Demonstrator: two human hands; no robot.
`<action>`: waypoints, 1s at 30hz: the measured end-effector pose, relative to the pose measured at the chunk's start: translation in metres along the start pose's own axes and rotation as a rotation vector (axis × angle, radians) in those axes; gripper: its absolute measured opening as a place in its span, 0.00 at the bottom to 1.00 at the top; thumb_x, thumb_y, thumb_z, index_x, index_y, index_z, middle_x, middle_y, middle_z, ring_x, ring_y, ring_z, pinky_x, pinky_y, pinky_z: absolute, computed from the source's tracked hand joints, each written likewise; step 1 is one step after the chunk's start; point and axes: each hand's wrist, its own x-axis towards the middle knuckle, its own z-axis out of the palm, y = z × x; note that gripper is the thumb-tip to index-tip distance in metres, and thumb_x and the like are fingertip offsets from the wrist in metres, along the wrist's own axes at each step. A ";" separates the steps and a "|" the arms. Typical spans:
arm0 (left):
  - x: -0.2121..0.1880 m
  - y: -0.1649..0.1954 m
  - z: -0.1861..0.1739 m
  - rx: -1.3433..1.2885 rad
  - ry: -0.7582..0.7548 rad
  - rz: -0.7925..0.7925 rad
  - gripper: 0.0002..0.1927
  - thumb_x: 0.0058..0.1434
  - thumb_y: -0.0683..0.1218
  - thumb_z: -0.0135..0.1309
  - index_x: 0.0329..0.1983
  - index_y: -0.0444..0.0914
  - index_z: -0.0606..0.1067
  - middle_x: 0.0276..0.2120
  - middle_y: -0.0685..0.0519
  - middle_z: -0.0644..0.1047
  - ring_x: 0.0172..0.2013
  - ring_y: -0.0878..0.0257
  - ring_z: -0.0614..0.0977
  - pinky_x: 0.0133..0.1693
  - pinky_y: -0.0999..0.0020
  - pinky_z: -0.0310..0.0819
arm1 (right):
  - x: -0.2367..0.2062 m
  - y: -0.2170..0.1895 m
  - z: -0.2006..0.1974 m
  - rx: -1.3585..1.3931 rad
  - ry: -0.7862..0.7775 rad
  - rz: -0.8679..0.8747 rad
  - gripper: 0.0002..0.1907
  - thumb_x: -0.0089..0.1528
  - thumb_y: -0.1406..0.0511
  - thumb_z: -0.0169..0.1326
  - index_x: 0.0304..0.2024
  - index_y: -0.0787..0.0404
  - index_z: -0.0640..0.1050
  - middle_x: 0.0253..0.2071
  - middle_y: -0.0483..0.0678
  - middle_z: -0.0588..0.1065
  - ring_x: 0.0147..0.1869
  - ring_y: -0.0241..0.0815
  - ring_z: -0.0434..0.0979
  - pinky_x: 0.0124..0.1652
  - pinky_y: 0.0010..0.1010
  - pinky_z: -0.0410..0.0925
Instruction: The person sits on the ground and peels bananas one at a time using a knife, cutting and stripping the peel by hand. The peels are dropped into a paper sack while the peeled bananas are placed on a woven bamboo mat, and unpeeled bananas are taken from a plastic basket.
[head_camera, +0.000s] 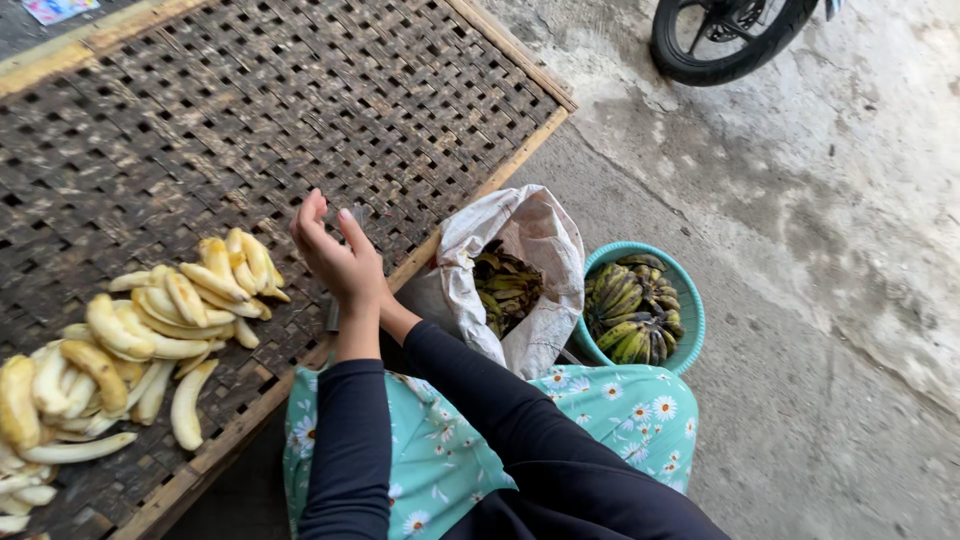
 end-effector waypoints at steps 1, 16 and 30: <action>0.001 0.000 0.004 0.004 -0.010 0.034 0.19 0.72 0.38 0.52 0.65 0.33 0.67 0.56 0.44 0.73 0.56 0.51 0.77 0.59 0.55 0.73 | -0.003 0.003 -0.007 -0.010 -0.050 -0.026 0.33 0.64 0.62 0.56 0.69 0.61 0.62 0.50 0.57 0.73 0.50 0.49 0.76 0.47 0.37 0.71; -0.024 0.006 0.026 0.031 -0.317 0.294 0.17 0.77 0.38 0.53 0.66 0.32 0.68 0.56 0.43 0.73 0.55 0.49 0.77 0.58 0.54 0.73 | -0.077 0.160 -0.521 -0.132 0.733 0.128 0.12 0.66 0.70 0.54 0.53 0.63 0.75 0.40 0.47 0.77 0.35 0.36 0.75 0.34 0.29 0.71; -0.059 0.009 0.017 0.211 -0.556 0.454 0.13 0.77 0.38 0.54 0.62 0.35 0.69 0.53 0.47 0.74 0.55 0.50 0.75 0.61 0.54 0.69 | -0.133 0.257 -0.526 -0.805 0.715 0.464 0.23 0.49 0.65 0.69 0.45 0.64 0.77 0.40 0.57 0.75 0.46 0.57 0.76 0.46 0.45 0.71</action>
